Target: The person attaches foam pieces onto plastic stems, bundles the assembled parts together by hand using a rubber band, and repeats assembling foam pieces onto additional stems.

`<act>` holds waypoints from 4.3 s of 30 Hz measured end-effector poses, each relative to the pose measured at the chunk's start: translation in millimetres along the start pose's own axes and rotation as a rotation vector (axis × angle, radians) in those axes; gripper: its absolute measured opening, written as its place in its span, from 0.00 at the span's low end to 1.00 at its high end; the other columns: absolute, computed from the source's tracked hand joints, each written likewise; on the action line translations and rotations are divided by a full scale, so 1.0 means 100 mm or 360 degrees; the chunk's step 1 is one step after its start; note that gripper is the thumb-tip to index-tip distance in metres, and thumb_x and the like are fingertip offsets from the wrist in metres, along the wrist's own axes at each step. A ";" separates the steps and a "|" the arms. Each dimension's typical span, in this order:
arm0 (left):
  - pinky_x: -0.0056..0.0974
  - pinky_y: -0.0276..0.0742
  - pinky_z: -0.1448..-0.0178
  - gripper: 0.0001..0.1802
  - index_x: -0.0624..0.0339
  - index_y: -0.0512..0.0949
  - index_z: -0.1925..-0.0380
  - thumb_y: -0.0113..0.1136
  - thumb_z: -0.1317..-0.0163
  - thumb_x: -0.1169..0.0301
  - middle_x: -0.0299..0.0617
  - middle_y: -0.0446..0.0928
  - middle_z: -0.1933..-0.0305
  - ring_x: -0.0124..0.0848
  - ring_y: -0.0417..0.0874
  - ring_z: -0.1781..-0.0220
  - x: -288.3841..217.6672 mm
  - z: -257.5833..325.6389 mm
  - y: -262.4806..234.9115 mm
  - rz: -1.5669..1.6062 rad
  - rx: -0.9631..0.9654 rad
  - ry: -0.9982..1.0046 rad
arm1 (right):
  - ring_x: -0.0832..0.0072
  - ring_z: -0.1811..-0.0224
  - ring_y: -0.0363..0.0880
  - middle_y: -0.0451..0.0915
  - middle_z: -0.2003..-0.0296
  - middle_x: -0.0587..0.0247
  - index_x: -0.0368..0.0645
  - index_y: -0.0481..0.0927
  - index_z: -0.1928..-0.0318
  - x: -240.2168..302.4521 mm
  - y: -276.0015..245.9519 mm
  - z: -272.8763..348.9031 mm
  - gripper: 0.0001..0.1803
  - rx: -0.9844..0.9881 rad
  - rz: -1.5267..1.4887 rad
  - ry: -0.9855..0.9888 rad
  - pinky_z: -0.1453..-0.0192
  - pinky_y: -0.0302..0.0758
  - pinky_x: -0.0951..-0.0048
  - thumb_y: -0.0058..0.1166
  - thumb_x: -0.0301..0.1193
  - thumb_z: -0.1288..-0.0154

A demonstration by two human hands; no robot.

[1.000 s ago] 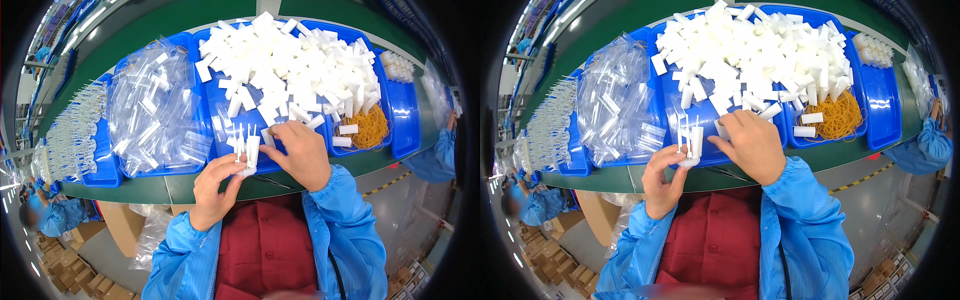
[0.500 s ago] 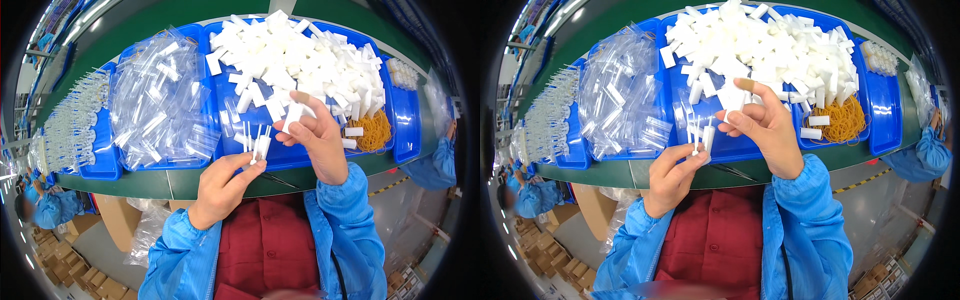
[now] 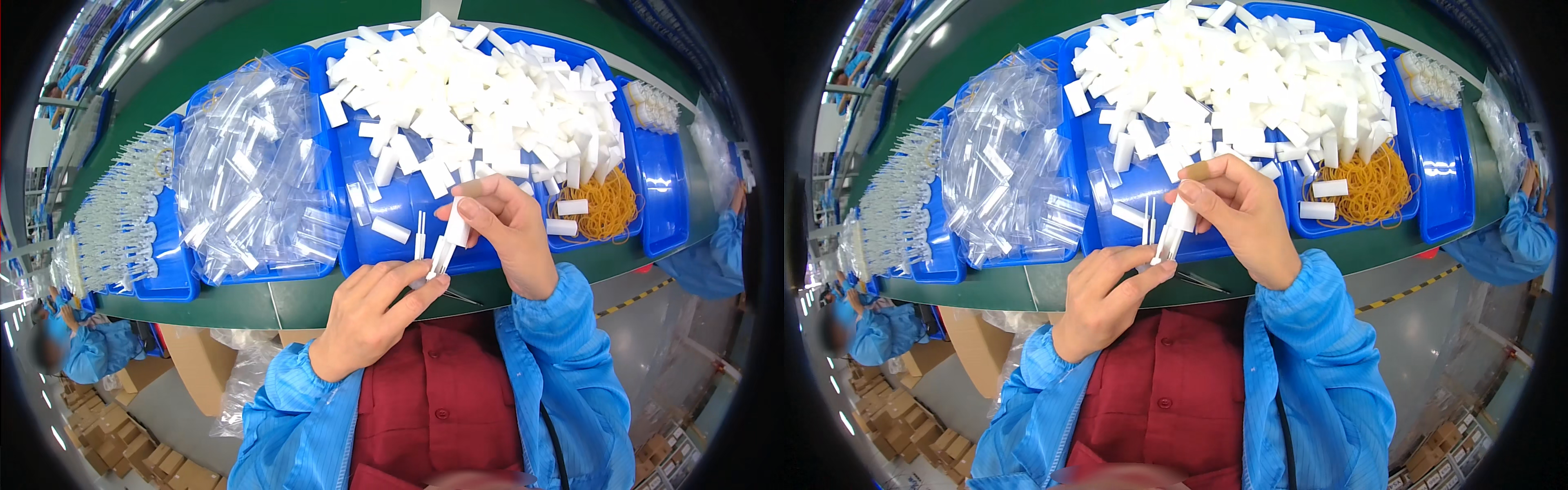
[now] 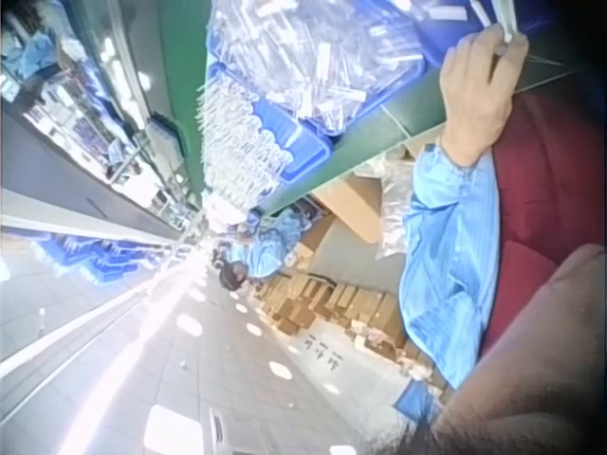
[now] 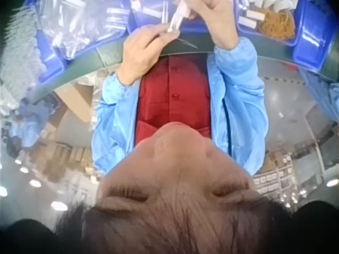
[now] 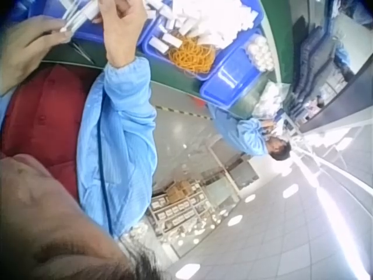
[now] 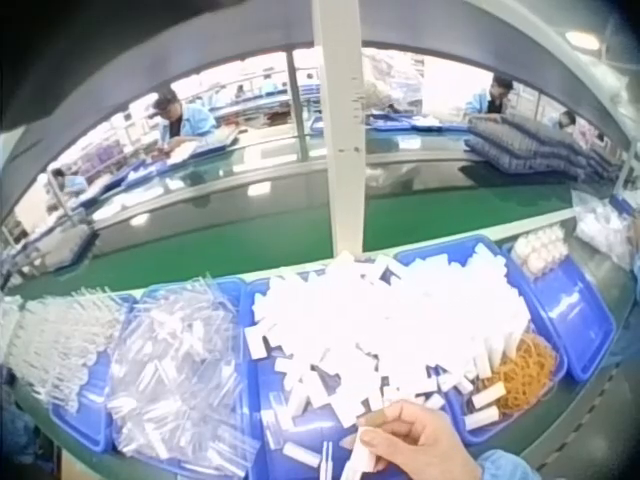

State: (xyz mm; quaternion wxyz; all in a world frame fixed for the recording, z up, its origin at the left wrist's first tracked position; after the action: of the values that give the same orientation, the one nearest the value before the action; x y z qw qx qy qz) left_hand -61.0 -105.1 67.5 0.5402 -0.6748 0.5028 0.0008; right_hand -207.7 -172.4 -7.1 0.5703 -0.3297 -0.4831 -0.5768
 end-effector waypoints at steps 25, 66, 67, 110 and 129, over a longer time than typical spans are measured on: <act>0.36 0.74 0.63 0.20 0.55 0.84 0.53 0.64 0.48 0.76 0.41 0.82 0.51 0.35 0.84 0.58 0.02 0.01 -0.05 0.0028 -0.0083 -0.0014 | 0.85 0.78 0.72 0.77 0.74 0.69 0.39 0.80 0.57 0.08 -0.25 0.06 0.11 -0.0308 -0.0057 -0.0179 0.75 0.68 0.82 0.57 0.35 0.26; 0.40 0.81 0.56 0.20 0.61 0.79 0.58 0.71 0.51 0.86 0.51 0.85 0.53 0.44 0.87 0.57 0.32 0.25 -0.49 0.0008 -0.0514 -0.0193 | 0.72 0.59 0.82 0.82 0.56 0.58 0.38 0.76 0.44 0.26 0.31 -0.01 0.15 -0.0058 0.0391 -0.0357 0.55 0.79 0.73 0.59 0.28 0.29; 0.40 0.81 0.56 0.20 0.61 0.79 0.58 0.71 0.51 0.86 0.51 0.85 0.53 0.44 0.87 0.57 0.33 0.25 -0.50 0.0008 -0.0516 -0.0188 | 0.72 0.59 0.82 0.82 0.56 0.58 0.38 0.76 0.44 0.23 0.31 -0.07 0.15 -0.0060 0.0393 -0.0361 0.55 0.79 0.73 0.59 0.28 0.29; 0.40 0.83 0.56 0.24 0.63 0.77 0.53 0.74 0.51 0.83 0.53 0.83 0.54 0.45 0.86 0.57 0.24 0.07 -0.22 0.0315 -0.0440 -0.0206 | 0.68 0.49 0.78 0.83 0.54 0.56 0.40 0.81 0.59 0.39 0.33 0.29 0.05 0.0290 0.0661 -0.1053 0.41 0.73 0.66 0.62 0.24 0.33; 0.38 0.77 0.59 0.22 0.59 0.84 0.57 0.72 0.54 0.86 0.41 0.80 0.59 0.39 0.81 0.60 0.27 0.21 -0.33 0.0087 -0.0442 -0.0243 | 0.68 0.66 0.77 0.73 0.71 0.63 0.40 0.81 0.51 0.33 0.84 0.14 0.22 0.0063 0.2660 -0.1213 0.62 0.71 0.66 0.63 0.26 0.51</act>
State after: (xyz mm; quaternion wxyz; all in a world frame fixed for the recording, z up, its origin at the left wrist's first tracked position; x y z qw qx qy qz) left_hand -13.6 -111.4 68.1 0.4781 -0.7271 0.4735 0.1363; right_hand -132.2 -160.3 43.1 0.6095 -0.7298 -0.2527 0.1792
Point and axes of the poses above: each hand's wrist, its own z-axis away from the middle knuckle, its own y-axis out of the palm, x = y × z, the point moved 10 cm from there along -z, towards the middle knuckle
